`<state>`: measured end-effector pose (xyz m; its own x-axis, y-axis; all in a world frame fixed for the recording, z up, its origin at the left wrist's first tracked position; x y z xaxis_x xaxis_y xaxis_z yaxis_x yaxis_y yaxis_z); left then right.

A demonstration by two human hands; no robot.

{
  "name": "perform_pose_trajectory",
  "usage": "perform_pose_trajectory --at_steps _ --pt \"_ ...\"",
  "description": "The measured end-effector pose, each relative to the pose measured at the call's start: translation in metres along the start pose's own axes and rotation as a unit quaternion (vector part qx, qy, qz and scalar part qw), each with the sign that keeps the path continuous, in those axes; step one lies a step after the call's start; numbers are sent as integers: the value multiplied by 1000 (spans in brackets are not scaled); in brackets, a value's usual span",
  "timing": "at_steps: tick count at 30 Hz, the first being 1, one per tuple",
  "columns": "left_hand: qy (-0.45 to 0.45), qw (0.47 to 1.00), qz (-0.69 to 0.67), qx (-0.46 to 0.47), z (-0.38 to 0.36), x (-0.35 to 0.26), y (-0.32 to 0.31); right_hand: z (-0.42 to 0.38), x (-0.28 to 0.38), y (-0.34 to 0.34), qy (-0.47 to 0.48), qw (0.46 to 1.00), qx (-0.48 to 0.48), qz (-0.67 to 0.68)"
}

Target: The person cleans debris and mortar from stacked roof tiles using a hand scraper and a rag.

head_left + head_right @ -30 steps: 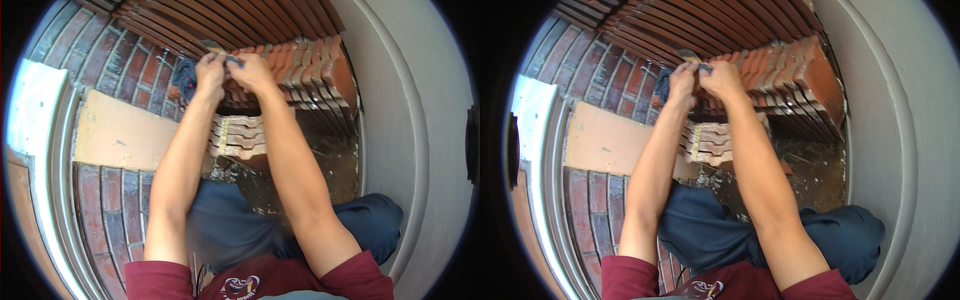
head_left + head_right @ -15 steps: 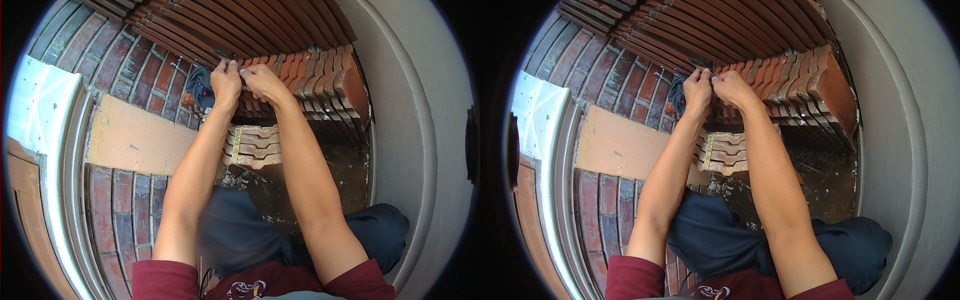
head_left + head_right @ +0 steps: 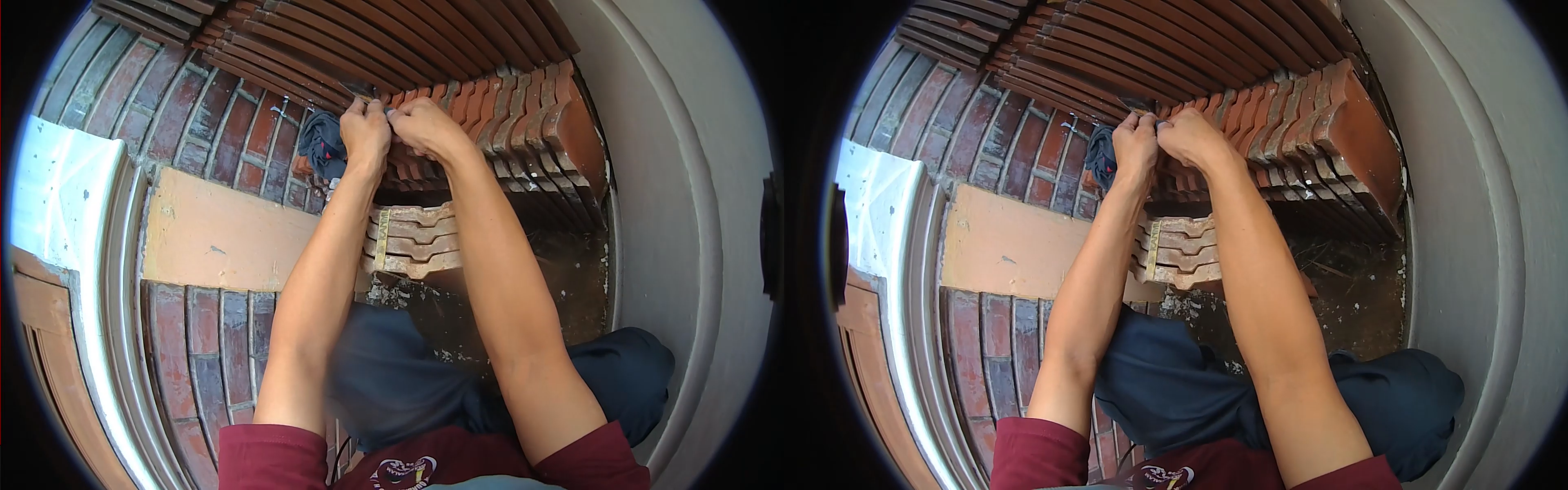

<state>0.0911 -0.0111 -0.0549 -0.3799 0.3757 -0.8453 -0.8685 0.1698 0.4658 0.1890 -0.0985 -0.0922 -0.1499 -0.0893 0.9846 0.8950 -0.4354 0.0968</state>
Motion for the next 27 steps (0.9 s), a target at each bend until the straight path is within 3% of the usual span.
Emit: perform_pose_trajectory --at_steps 3,6,8,12,15,18,21,27 --pt "41 999 -27 9 -9 2 -2 1 2 2 14 997 -16 -73" --pt "53 996 -66 35 -12 -5 -4 -7 3 6 -55 996 42 -63" --pt "33 988 -146 39 4 12 -6 4 -4 -3 21 996 -41 -73" --pt "123 944 -304 43 -9 13 -9 -8 14 -2 68 976 -122 -164" --pt "128 935 -324 69 -11 25 -14 -12 13 -5 47 972 -106 -204" --pt "128 970 -197 57 -13 36 -5 -17 15 -8 83 977 -87 -178" --pt "152 944 -283 78 -19 22 -3 -21 23 -4 54 983 -78 -160" --pt "244 841 -466 124 -8 32 -13 -18 30 -7 146 977 -90 -129"
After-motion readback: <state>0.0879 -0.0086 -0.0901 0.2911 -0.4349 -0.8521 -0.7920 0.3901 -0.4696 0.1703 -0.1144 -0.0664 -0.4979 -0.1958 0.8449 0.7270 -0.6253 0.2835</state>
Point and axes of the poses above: each hand's wrist, its own z-axis towards the middle knuckle, its own y-axis out of the back of the hand, x = y × z, the point moved 8 cm from there along z, towards the middle knuckle, and after that the axes turned 7 degrees about y, right-handed, at the moved point
